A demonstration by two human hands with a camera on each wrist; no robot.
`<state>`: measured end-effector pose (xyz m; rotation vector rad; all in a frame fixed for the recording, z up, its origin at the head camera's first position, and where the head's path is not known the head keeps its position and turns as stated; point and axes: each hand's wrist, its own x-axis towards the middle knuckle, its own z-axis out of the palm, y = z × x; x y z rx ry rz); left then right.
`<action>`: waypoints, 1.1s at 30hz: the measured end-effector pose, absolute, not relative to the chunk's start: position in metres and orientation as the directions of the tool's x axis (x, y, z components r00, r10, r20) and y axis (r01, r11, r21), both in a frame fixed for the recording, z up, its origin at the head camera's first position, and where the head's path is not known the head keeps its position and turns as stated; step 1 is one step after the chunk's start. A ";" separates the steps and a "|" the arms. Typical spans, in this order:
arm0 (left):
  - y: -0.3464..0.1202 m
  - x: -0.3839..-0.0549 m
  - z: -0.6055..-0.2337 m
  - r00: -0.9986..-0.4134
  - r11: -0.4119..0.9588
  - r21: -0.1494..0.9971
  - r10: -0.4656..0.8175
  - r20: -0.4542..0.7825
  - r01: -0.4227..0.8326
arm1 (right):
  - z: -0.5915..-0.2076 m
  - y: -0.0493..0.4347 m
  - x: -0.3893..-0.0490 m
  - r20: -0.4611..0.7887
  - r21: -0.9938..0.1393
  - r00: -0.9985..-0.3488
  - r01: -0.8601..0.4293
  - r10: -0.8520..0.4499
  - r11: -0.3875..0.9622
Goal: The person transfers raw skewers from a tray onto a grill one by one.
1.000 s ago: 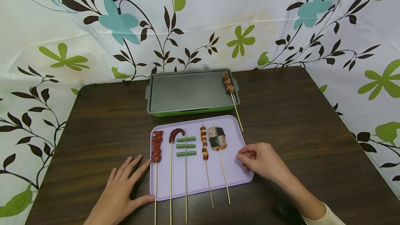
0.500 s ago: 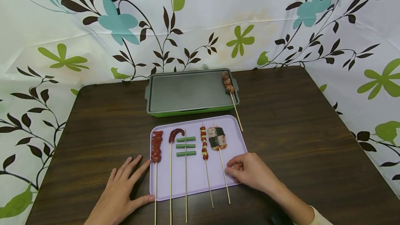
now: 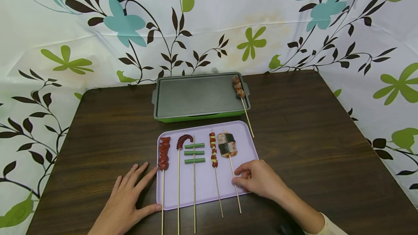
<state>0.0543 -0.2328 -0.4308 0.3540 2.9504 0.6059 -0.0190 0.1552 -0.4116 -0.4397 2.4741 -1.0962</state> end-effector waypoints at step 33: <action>-0.233 0.055 -0.431 -0.967 0.892 0.405 0.246 -0.062 0.201 | -0.415 0.173 -0.021 -0.285 -0.847 -0.836 -0.009 -0.469 0.532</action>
